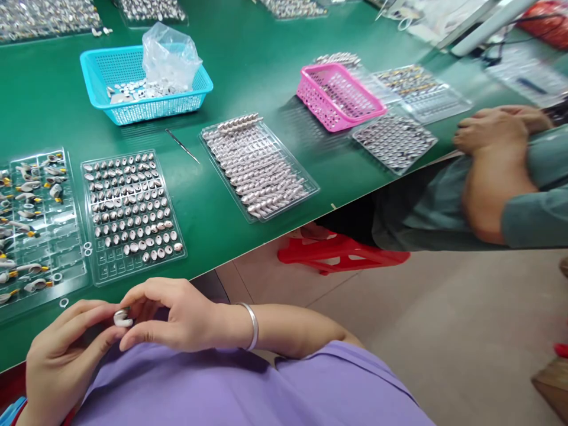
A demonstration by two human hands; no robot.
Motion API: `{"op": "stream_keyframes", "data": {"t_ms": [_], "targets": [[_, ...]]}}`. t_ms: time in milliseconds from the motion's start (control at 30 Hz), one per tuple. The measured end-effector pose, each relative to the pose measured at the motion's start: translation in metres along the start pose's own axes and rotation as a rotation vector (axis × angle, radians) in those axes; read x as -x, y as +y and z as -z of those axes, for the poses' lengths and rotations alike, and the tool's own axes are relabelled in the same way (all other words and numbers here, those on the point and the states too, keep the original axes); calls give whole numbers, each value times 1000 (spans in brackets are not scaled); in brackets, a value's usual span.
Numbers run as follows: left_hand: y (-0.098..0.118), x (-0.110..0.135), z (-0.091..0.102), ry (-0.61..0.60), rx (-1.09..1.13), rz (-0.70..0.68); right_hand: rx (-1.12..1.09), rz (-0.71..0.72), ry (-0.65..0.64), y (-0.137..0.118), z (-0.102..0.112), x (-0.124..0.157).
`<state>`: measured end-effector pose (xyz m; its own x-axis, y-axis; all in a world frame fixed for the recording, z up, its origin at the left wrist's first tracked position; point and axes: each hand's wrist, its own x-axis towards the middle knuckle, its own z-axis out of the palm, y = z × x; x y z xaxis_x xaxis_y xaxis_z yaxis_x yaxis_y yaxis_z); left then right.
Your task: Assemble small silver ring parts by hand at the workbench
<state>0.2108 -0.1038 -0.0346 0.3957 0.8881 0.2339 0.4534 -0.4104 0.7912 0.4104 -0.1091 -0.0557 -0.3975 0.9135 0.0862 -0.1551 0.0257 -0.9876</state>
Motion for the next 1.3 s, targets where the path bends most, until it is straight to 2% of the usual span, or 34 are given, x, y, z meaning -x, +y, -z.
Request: {"op": "stream_keyframes", "data": {"t_ms": [67,133,333,433,533,667,800,900,1067,1167,1300], "targets": [[-2,2,0,-12,44,67,184,168,35,2,0,1],[-4,4,-1,-11,84,126,293,253,56,4,0,1],[-6,7,-2,8,122,171,318,315,57,0,-5,2],[-5,4,-2,10,37,115,356,308,64,-2,-6,3],[-3,-1,-2,1,-139,-42,399,333,73,-2,-5,3],[-1,-3,-3,-71,-295,-242,409,380,56,0,-3,2],[0,-1,-5,-81,-358,-328,402,429,95,1,-4,2],[2,0,-4,-62,-348,-341,373,458,115,-1,-4,1],[7,-3,-3,-86,-292,-276,407,462,131,-3,0,1],[7,-3,-3,-98,-271,-278,499,520,162,-3,3,1],[1,-1,-4,-115,-263,-307,521,617,129,-2,3,-2]]}}
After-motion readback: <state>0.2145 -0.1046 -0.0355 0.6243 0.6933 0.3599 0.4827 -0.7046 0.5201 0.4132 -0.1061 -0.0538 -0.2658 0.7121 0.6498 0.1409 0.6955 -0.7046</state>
